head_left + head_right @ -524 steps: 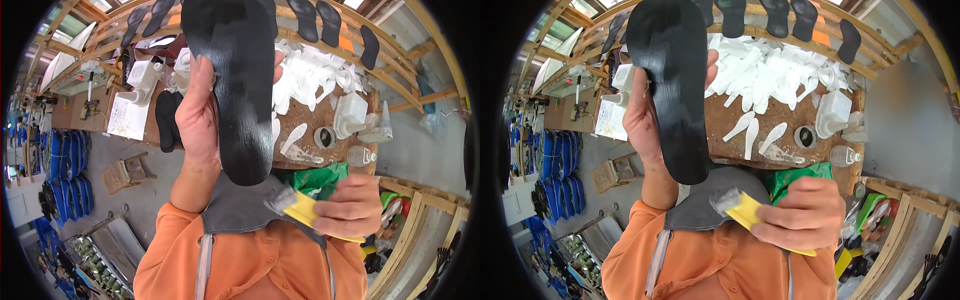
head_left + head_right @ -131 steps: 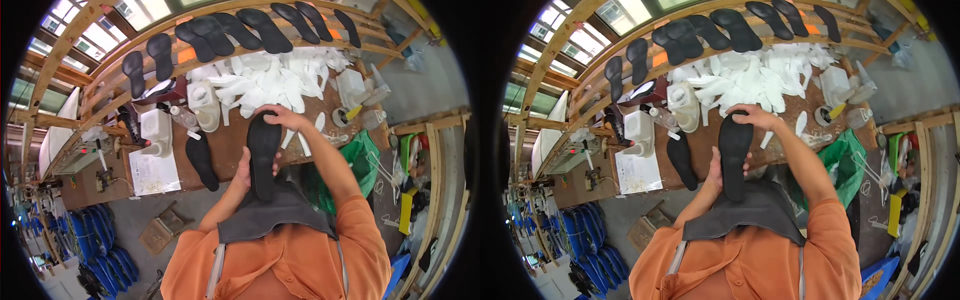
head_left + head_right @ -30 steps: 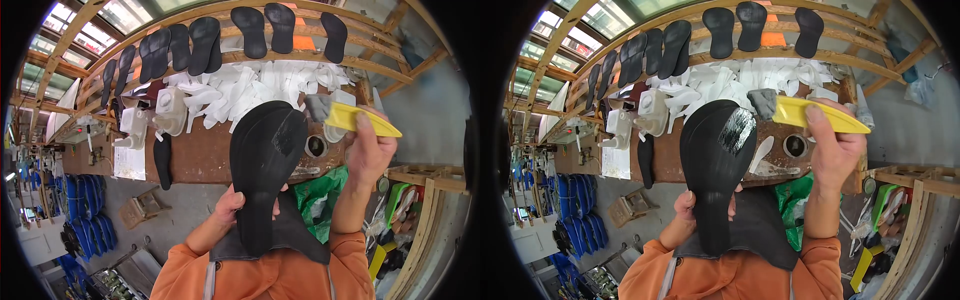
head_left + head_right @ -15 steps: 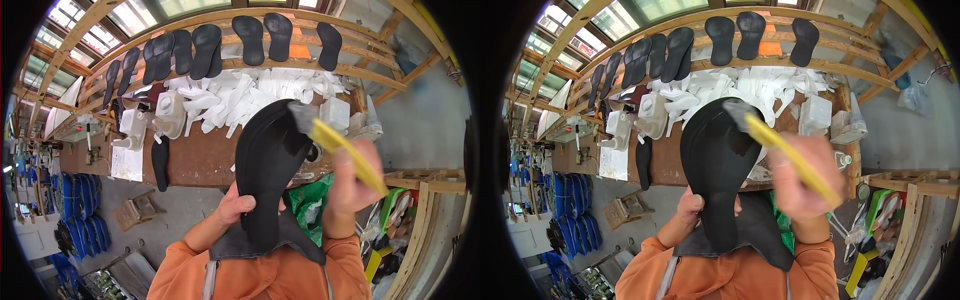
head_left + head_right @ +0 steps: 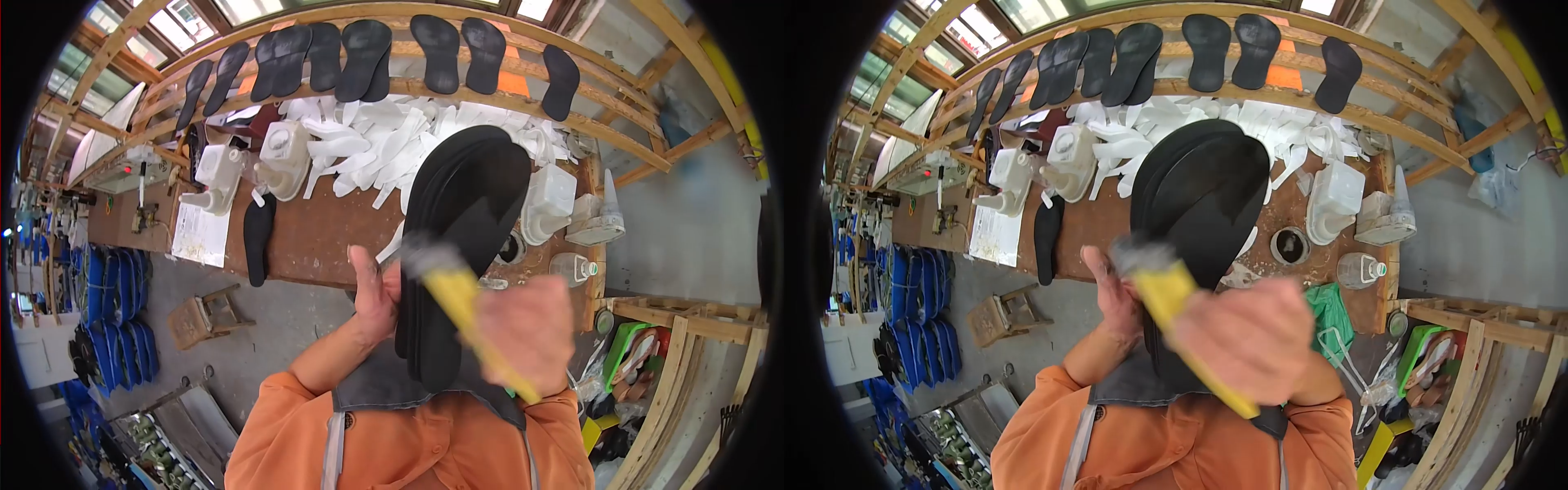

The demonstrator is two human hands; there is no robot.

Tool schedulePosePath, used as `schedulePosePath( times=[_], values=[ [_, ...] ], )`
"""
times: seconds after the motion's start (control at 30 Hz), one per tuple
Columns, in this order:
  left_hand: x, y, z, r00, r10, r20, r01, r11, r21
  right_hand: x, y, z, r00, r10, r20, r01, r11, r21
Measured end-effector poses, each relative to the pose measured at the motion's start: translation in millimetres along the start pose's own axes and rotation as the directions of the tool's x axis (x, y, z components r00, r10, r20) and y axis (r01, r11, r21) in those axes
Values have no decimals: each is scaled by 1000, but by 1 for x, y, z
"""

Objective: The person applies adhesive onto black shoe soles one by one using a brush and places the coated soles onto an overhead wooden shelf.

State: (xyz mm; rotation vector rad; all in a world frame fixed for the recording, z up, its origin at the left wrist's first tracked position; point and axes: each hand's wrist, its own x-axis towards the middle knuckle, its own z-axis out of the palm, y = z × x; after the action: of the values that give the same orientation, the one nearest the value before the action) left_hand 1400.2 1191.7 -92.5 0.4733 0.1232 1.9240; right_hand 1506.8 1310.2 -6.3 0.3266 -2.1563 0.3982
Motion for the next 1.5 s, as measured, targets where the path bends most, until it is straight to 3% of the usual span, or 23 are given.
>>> schedulePosePath(
  times=[0.17, 0.3, 0.33, 0.4, 0.47, 0.67, 0.8, 0.97, 1.0, 1.03, 1.13, 1.3, 1.5],
  values=[
    [3, 2, 5, 995, 91, -38, -97, 976, -196, -16, 0, 8, 989, 85, -120, -58, 976, 210],
    [12, 11, 25, 870, 22, -492, 55, 989, 140, -11, -4, -3, 980, 200, -17, -198, 977, 83],
    [12, 14, 22, 865, 25, -501, 51, 989, 138, -10, -6, -4, 979, 203, -11, -201, 975, 91],
    [15, 22, 13, 965, 14, -264, 29, 987, 158, -8, -11, -5, 977, 212, -22, -207, 968, 143],
    [15, 26, 7, 1000, -9, -10, 10, 985, 171, -10, -16, -7, 973, 229, -36, -219, 957, 190],
    [12, 28, 9, 995, 83, -63, -70, 980, 188, -24, -16, -1, 988, 46, -149, 3, 949, 315],
    [18, 38, 18, 979, 178, -101, -138, 939, 316, -18, -19, -11, 994, -94, 56, 61, 900, 431],
    [19, 45, 15, 978, 165, -130, -102, 912, 397, -14, -6, 4, 998, 61, -10, -54, 940, 338],
    [23, 42, 24, 950, 224, -219, -134, 923, 361, -16, -7, 3, 998, 61, -9, -54, 939, 340],
    [27, 39, 33, 909, 278, -310, -172, 929, 327, -19, -9, -1, 1000, 12, 21, -18, 930, 367],
    [24, 50, 22, 938, 208, -276, -109, 935, 337, -28, -15, -10, 985, -139, 103, 77, 886, 457],
    [28, 52, 21, 929, 221, -296, -136, 950, 283, -8, 4, -13, 993, -98, -60, 114, 894, 434],
    [27, 58, 28, 916, 275, -293, -178, 932, 317, -22, 8, -27, 981, -182, 61, 122, 835, 537]
  ],
)
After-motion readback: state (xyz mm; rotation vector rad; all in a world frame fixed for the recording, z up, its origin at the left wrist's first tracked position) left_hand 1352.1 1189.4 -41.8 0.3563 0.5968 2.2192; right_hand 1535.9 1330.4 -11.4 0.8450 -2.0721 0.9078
